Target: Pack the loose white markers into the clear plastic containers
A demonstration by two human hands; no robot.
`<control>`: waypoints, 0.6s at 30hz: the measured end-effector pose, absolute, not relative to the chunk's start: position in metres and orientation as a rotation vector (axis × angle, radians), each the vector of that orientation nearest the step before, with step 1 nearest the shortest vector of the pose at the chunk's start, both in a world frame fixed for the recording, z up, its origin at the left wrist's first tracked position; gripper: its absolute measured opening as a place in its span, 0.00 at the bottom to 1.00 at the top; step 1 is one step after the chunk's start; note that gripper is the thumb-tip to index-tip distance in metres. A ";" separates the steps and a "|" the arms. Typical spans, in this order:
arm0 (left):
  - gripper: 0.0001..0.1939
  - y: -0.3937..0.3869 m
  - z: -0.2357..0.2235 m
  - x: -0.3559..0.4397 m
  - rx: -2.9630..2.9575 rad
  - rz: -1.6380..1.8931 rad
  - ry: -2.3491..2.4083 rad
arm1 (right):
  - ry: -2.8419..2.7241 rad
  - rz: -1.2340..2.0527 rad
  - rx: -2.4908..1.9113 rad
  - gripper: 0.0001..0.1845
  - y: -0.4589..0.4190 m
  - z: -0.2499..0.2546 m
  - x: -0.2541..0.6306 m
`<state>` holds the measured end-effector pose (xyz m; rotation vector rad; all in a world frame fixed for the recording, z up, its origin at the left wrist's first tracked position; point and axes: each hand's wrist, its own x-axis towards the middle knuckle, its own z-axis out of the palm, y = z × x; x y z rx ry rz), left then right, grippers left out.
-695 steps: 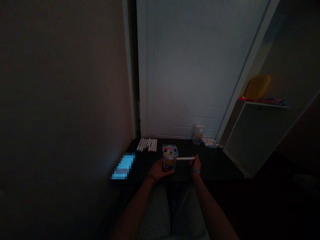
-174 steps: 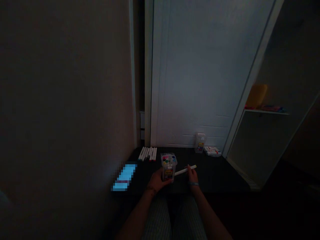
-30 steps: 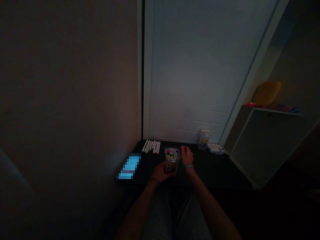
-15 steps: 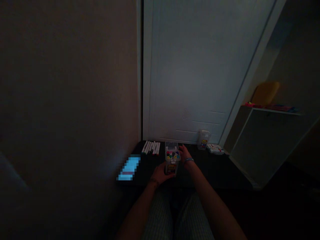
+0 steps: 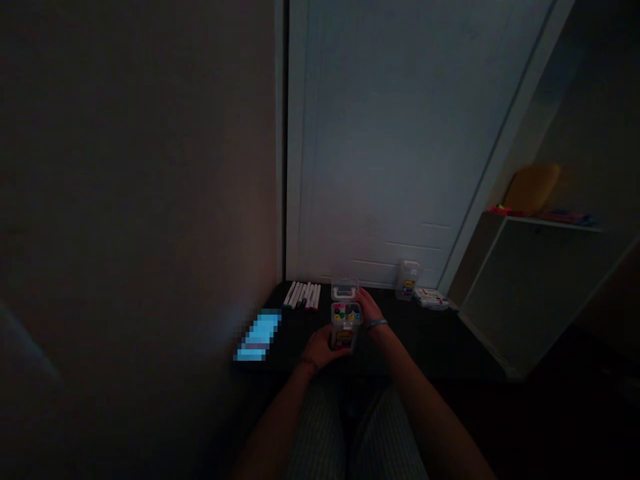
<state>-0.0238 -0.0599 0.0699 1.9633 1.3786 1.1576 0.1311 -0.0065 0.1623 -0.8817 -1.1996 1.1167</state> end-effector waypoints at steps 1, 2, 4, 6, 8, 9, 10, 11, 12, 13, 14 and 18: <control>0.29 -0.060 0.069 -0.024 1.950 1.151 1.382 | -1.197 1.131 -0.871 0.22 -0.006 0.162 0.132; 0.29 -0.059 0.068 -0.024 1.938 1.145 1.384 | -1.194 1.149 -0.859 0.23 -0.005 0.162 0.132; 0.31 -0.059 0.066 -0.024 1.921 1.142 1.394 | -1.189 1.179 -0.828 0.25 -0.003 0.162 0.134; 0.32 -0.058 0.065 -0.024 1.912 1.142 1.403 | -1.191 1.198 -0.791 0.27 -0.001 0.161 0.135; 0.31 -0.058 0.065 -0.024 1.912 1.128 1.396 | -1.199 1.212 -0.752 0.30 0.001 0.160 0.137; 0.31 -0.058 0.065 -0.024 1.911 1.118 1.392 | -1.206 1.215 -0.735 0.30 0.002 0.159 0.138; 0.31 -0.058 0.065 -0.024 1.908 1.111 1.393 | -1.213 1.213 -0.719 0.31 0.002 0.159 0.139; 0.31 -0.058 0.065 -0.024 1.904 1.109 1.398 | -1.220 1.206 -0.703 0.30 0.003 0.158 0.140; 0.31 -0.058 0.066 -0.024 1.901 1.109 1.401 | -1.228 1.194 -0.688 0.29 0.004 0.157 0.141; 0.31 -0.058 0.066 -0.024 1.901 1.112 1.401 | -1.239 1.178 -0.673 0.28 0.005 0.156 0.142; 0.31 -0.059 0.066 -0.024 1.900 1.116 1.395 | -1.251 1.158 -0.657 0.26 0.006 0.155 0.142; 0.31 -0.059 0.066 -0.024 1.898 1.127 1.374 | -1.338 1.087 -0.599 0.20 0.005 0.152 0.145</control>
